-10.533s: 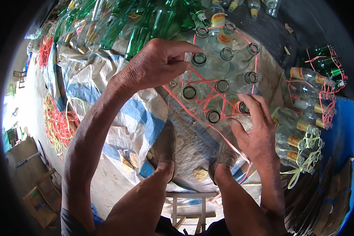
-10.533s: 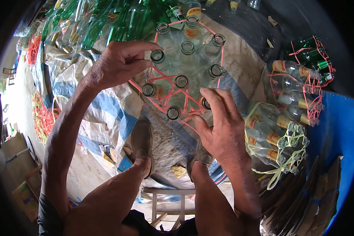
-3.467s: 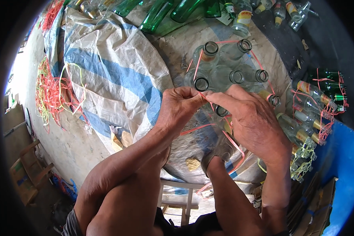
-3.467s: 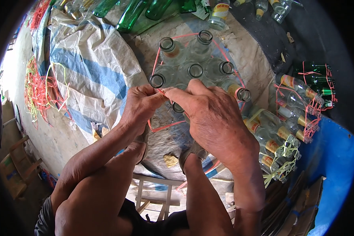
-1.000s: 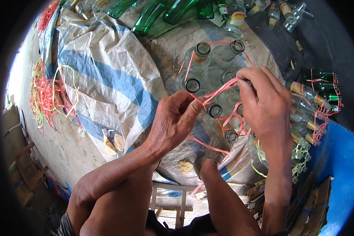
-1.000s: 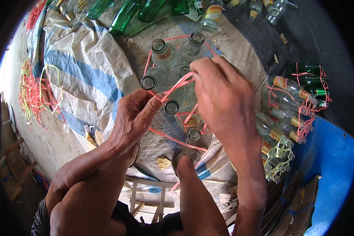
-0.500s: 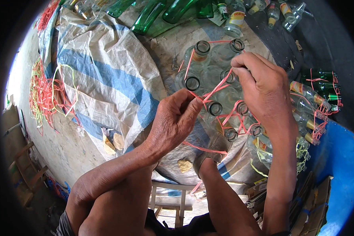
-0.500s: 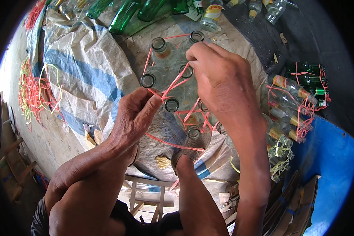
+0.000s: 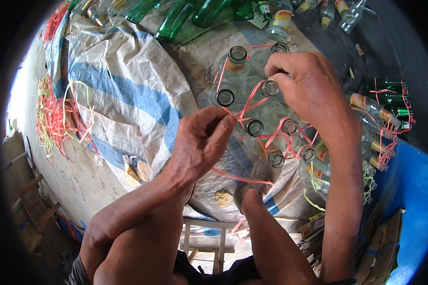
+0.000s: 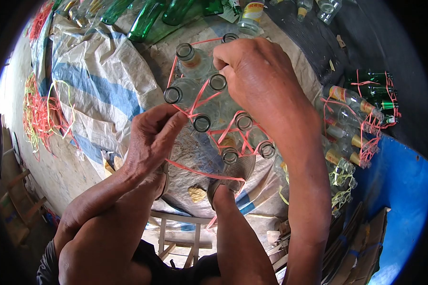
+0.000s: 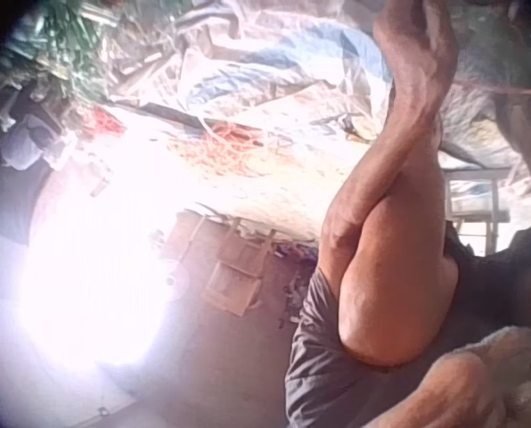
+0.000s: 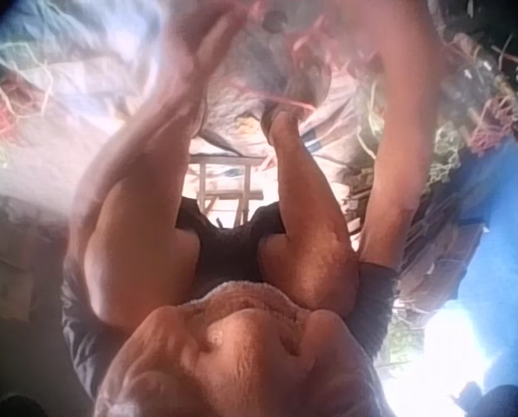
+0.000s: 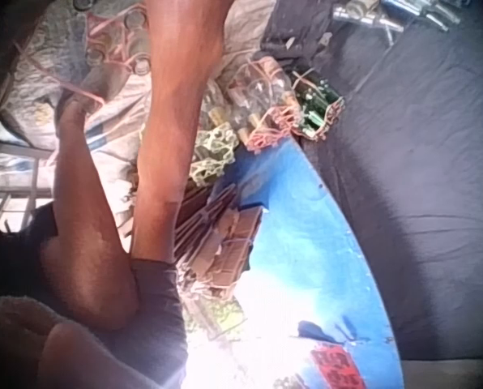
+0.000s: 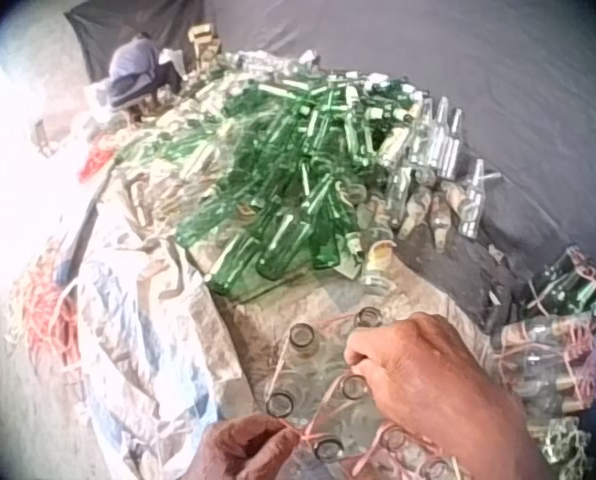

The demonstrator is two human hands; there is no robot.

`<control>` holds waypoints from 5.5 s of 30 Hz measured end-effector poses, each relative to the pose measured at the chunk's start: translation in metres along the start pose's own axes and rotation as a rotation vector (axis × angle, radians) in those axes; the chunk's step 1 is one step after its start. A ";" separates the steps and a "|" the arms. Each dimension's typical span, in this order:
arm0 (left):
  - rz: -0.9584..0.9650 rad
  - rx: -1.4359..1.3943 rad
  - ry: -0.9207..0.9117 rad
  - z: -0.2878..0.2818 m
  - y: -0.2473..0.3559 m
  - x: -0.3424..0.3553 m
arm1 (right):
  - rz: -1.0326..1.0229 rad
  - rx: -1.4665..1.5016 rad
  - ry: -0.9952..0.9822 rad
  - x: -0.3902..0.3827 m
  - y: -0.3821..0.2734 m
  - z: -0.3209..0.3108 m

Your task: The person ties several glass bottles together using pink plastic string while seated on the floor.

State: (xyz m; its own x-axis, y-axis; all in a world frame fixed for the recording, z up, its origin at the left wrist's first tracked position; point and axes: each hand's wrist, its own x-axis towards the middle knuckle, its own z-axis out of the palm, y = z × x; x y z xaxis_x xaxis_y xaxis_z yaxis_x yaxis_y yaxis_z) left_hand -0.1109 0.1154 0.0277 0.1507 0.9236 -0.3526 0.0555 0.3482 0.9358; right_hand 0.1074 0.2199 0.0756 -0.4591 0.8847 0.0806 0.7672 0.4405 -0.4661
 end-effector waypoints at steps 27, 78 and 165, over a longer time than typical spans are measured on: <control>0.222 0.516 0.039 -0.030 0.026 -0.002 | 0.144 -0.058 0.324 -0.086 -0.069 0.060; 0.682 1.008 -0.574 -0.052 0.091 0.106 | 0.122 -0.030 0.286 -0.090 -0.066 0.054; -0.123 -0.220 -0.241 -0.009 -0.017 -0.022 | 0.661 0.222 0.465 -0.158 0.038 0.016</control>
State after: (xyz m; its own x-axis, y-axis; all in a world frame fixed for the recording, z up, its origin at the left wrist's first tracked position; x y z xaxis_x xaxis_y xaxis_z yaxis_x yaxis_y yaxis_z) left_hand -0.1239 0.0908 0.0195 0.3862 0.8174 -0.4274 -0.1227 0.5047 0.8545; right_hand 0.2021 0.0944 0.0313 0.3235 0.9442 0.0622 0.6849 -0.1884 -0.7039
